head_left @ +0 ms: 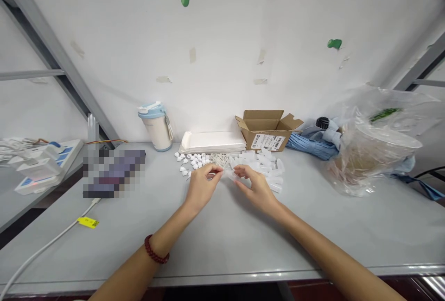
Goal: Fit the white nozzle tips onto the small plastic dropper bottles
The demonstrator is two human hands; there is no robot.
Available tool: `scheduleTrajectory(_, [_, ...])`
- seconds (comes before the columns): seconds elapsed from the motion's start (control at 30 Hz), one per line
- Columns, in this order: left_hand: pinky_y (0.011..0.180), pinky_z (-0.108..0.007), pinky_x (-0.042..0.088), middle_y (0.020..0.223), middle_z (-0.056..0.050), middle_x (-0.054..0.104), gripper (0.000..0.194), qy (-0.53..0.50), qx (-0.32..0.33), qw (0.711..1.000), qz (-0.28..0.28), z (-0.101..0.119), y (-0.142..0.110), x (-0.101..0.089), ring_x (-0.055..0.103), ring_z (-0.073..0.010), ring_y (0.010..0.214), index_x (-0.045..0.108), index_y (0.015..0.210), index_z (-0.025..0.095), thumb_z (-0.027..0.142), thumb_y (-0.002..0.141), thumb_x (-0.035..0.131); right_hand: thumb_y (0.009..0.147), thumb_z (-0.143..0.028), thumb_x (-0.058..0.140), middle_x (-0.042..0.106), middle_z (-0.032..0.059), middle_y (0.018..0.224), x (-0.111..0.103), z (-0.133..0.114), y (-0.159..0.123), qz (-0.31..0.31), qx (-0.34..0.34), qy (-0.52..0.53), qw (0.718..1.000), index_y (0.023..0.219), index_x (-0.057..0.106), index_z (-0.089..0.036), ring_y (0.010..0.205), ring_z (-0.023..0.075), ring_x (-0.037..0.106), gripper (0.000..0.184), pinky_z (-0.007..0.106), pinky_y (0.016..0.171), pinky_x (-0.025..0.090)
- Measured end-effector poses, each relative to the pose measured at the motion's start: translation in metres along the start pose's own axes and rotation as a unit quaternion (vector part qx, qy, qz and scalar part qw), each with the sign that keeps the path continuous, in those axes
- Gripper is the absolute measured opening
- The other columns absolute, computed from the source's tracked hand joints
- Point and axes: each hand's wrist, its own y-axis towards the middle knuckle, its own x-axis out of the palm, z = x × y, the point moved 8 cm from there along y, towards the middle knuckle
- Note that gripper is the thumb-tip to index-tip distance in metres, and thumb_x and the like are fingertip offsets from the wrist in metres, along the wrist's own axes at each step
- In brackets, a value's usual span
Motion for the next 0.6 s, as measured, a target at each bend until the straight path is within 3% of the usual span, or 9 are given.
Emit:
scheduleTrajectory(0.2, [0.070,-0.029,0.055,0.077,-0.002,0.070,0.005,0.011,-0.017,0.999,0.028,-0.004,0.003,-0.007,0.066,-0.0165,0.072,0.066,0.074,0.017,0.018,0.073,0.061,0.081,-0.024,0.056,0.066,0.0069,0.097,0.001,-0.001,-0.001,-0.017,0.047,0.058,0.997,0.108,0.051,-0.020,0.084,0.0176,0.062,0.028,0.033,0.074,0.050])
scheduleTrajectory(0.47, [0.067,-0.026,0.055,0.083,-0.004,0.068,0.013,0.067,0.142,0.987,-0.032,0.018,-0.006,0.009,0.064,-0.0143,0.074,0.064,0.082,0.017,0.012,0.082,0.052,0.081,-0.021,0.053,0.064,0.0079,0.097,0.009,0.001,-0.003,-0.044,0.032,0.062,0.997,0.114,0.048,-0.020,0.081,0.0166,0.062,0.033,0.035,0.076,0.050])
scheduleTrajectory(0.6, [0.061,-0.025,0.053,0.089,-0.006,0.067,0.017,0.087,0.184,0.979,-0.035,0.023,-0.012,0.013,0.063,-0.0147,0.076,0.064,0.092,0.017,0.011,0.085,0.049,0.081,-0.019,0.054,0.064,0.0080,0.096,0.009,-0.001,-0.003,-0.041,0.016,0.056,0.997,0.117,0.049,-0.020,0.080,0.0167,0.061,0.036,0.035,0.076,0.051])
